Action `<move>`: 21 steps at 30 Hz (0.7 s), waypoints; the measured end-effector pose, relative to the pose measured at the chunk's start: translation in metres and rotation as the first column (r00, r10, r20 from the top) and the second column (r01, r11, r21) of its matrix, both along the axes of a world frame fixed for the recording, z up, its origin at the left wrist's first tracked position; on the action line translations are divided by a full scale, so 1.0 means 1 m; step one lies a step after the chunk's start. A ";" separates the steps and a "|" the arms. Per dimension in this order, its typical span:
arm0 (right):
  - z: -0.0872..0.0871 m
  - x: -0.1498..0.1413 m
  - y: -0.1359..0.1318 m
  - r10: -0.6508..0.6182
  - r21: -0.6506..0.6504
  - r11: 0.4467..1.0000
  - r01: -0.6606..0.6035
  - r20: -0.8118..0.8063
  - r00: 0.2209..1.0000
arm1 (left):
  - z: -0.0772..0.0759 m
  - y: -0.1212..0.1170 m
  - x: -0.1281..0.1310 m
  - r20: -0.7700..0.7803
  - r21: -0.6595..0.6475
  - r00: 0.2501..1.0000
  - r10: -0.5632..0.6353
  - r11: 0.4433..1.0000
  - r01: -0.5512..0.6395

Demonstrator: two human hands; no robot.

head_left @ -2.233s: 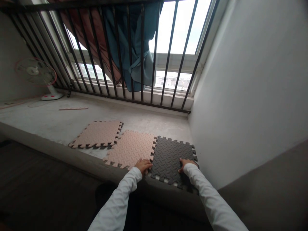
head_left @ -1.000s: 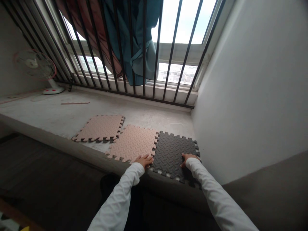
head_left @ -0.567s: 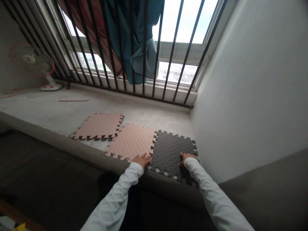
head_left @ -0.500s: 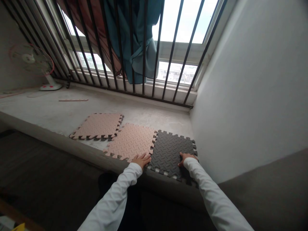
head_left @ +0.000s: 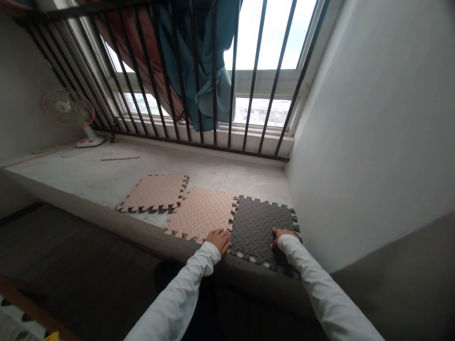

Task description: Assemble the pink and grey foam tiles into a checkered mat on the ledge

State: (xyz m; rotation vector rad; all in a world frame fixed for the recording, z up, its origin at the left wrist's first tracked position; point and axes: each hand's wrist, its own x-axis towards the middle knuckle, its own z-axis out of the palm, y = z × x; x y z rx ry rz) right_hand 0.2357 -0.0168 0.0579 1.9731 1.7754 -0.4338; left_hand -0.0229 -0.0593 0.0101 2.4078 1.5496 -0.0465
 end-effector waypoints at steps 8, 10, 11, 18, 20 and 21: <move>0.004 -0.002 -0.001 -0.020 -0.019 1.000 0.020 0.014 1.000 | 0.022 0.055 0.030 -0.036 -0.022 0.977 0.212 0.977 -0.213; 0.004 -0.001 0.001 -0.023 -0.024 0.999 0.024 0.019 1.000 | 0.020 0.060 0.032 -0.024 -0.035 0.974 0.224 0.974 -0.225; 0.003 -0.002 0.002 -0.025 -0.026 0.999 0.026 0.019 0.999 | 0.018 0.061 0.032 -0.015 -0.040 0.974 0.228 0.973 -0.228; -0.001 -0.002 0.007 -0.036 -0.032 0.999 0.036 0.005 0.999 | 0.004 0.057 0.025 0.070 -0.057 0.971 0.227 0.973 -0.224; -0.002 -0.002 0.006 -0.041 -0.027 0.999 0.041 0.005 0.999 | 0.000 0.059 0.025 0.090 -0.060 0.974 0.206 0.978 -0.201; -0.001 -0.002 0.006 -0.043 -0.025 0.999 0.043 0.005 0.999 | -0.001 0.061 0.025 0.097 -0.064 0.974 0.206 0.978 -0.200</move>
